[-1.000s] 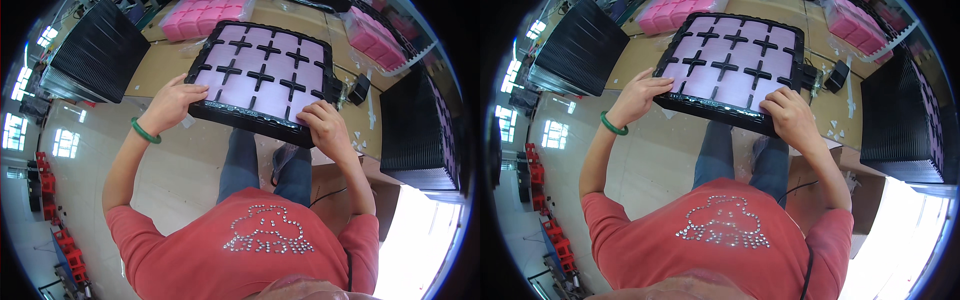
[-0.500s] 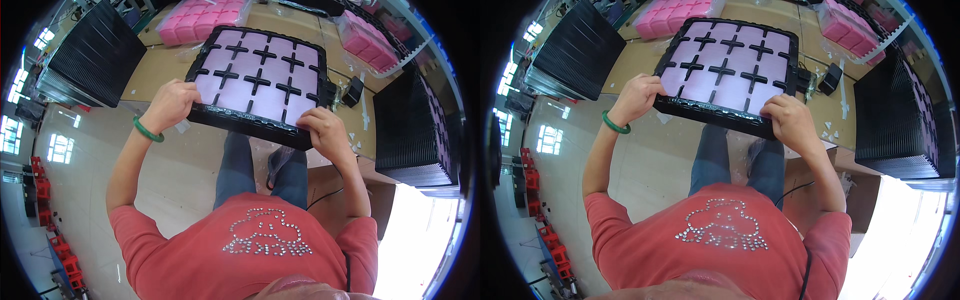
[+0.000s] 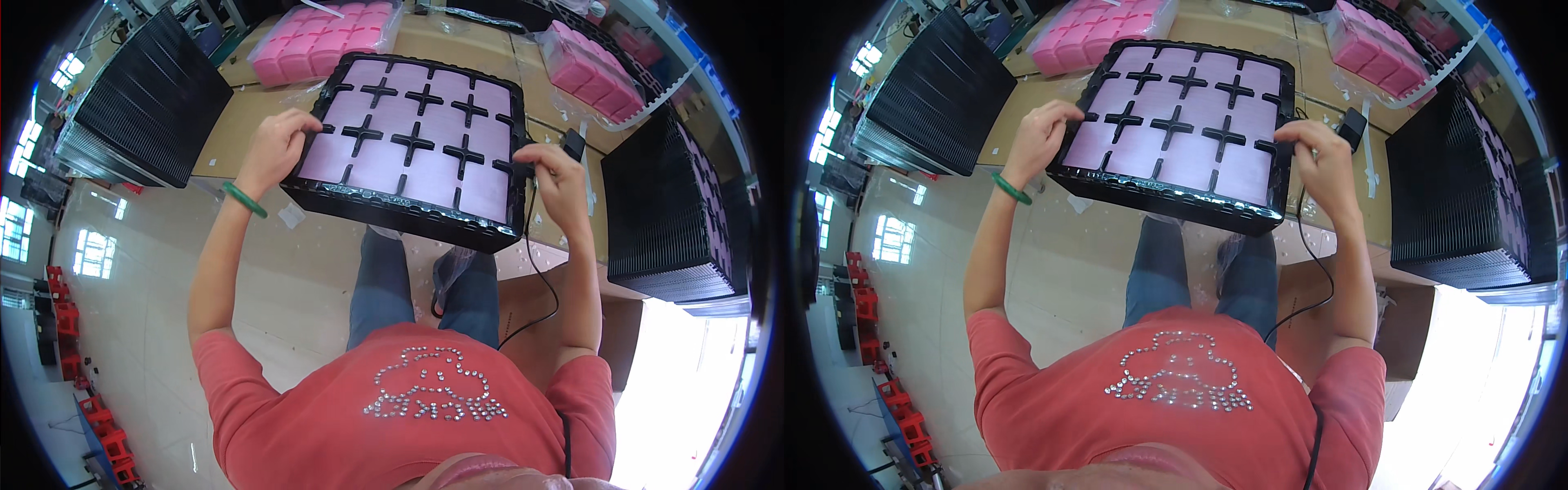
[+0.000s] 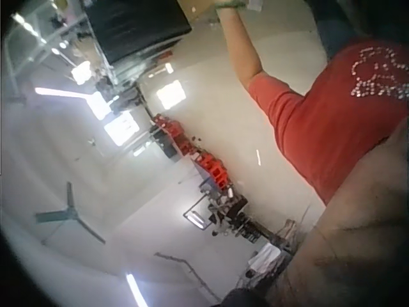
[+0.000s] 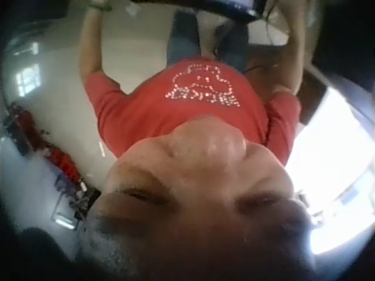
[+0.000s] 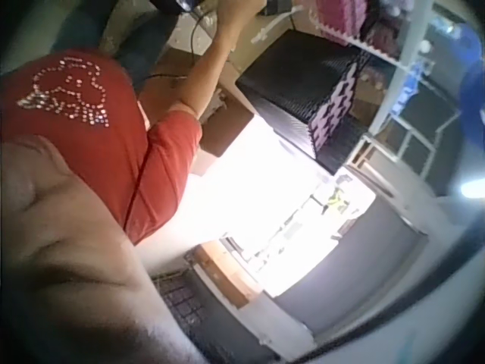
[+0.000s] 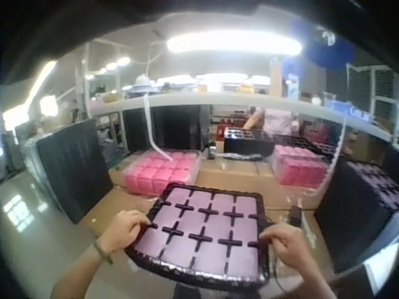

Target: Assemble a light panel by attaching adhesive strips, placing a foam grid, and applying a pink diffusion sheet into a plastic tray.

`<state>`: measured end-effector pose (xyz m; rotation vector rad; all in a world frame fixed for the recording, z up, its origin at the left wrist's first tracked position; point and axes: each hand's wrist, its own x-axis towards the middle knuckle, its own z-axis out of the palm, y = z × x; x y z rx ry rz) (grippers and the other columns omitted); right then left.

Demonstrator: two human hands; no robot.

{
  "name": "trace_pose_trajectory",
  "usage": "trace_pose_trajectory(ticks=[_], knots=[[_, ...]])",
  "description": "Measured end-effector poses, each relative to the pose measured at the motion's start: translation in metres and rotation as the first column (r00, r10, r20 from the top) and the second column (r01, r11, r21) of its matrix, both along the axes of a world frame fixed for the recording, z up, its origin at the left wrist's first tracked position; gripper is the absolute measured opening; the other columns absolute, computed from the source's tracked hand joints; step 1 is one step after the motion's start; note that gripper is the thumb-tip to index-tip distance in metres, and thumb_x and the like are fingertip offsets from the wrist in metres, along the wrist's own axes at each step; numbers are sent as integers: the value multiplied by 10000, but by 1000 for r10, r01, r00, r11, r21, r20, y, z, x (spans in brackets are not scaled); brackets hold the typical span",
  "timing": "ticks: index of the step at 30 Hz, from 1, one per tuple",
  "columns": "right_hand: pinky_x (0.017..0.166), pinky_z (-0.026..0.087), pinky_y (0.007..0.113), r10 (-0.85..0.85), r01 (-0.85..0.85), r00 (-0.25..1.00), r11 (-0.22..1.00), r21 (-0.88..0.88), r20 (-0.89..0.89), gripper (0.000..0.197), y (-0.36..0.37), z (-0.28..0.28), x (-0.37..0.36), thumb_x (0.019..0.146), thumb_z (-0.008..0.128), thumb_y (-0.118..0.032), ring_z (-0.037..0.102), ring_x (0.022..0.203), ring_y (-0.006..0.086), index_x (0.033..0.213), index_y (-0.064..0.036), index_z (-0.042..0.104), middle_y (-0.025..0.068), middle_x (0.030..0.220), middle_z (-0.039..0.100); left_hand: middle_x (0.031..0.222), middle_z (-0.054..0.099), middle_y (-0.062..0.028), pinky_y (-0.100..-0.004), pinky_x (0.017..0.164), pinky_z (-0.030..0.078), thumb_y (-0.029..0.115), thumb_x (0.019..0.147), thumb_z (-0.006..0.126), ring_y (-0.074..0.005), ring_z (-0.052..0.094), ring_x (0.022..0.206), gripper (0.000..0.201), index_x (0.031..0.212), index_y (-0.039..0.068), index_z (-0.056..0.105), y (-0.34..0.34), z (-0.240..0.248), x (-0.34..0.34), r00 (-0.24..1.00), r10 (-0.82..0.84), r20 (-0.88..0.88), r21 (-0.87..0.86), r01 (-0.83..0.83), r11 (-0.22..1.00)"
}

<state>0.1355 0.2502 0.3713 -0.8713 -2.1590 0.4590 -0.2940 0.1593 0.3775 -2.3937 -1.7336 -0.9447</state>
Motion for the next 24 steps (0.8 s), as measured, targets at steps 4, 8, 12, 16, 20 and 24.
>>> trace_pose_trajectory(ticks=[4, 8, 12, 16, 20, 24], knots=[[861, 514, 394, -413, 419, 892, 908, 5, 184, 301, 22, -17, 11, 934, 624, -274, 673, 940, 335, 1048, -20, 738, 173, 1020, 721, 852, 670, -143, -407, 764, 491, 102, 918, 543, -325, 628, 838, 178, 867, -20, 662, 33, -26, -22, 961, 269, 63, 163, -276, 947], [946, 489, 401, -314, 349, 934, 901, -256, 170, 476, 4, -24, 8, 938, 618, -404, 648, 1102, 354, 1114, 30, 700, 223, 1111, 701, 870, 704, -54, -293, 728, 480, 264, 991, 599, -146, 635, 772, 312, 1095, -12, 704, 47, -28, -47, 848, 469, 247, -589, -252, 767], [1025, 450, 384, -303, 312, 948, 945, -102, 92, 427, 9, -28, 0, 955, 609, -341, 589, 1218, 369, 1143, 33, 691, 260, 1205, 659, 888, 696, -23, -281, 758, 457, 303, 955, 668, -87, 585, 809, 320, 1089, 20, 734, 57, -39, -51, 663, 420, 620, -544, -24, 839], [1051, 434, 382, -354, 324, 930, 917, -233, -97, 396, 18, -49, 24, 948, 624, -290, 588, 1231, 348, 1124, 60, 687, 246, 1234, 655, 986, 712, -6, -268, 808, 467, 264, 953, 685, -87, 608, 837, 354, 1179, -7, 704, 78, -62, -23, 530, 375, 760, -480, 69, 875], [1068, 424, 367, -327, 259, 912, 927, -270, -248, 394, 29, -105, 28, 951, 643, -231, 576, 1256, 296, 1212, 65, 651, 215, 1294, 639, 1145, 694, -50, -249, 848, 489, 190, 992, 630, -97, 634, 966, 363, 1276, -35, 637, 87, -84, -22, 348, 276, 896, -355, 188, 916], [1098, 352, 273, -211, 89, 885, 951, -295, -415, 448, -19, -50, 85, 1005, 560, -90, 496, 1305, 169, 1426, 44, 486, 131, 1420, 551, 1165, 686, -53, -227, 806, 489, 136, 1016, 584, -99, 640, 962, 360, 1343, -15, 588, 32, -57, 52, 217, 134, 967, -164, 126, 978]])
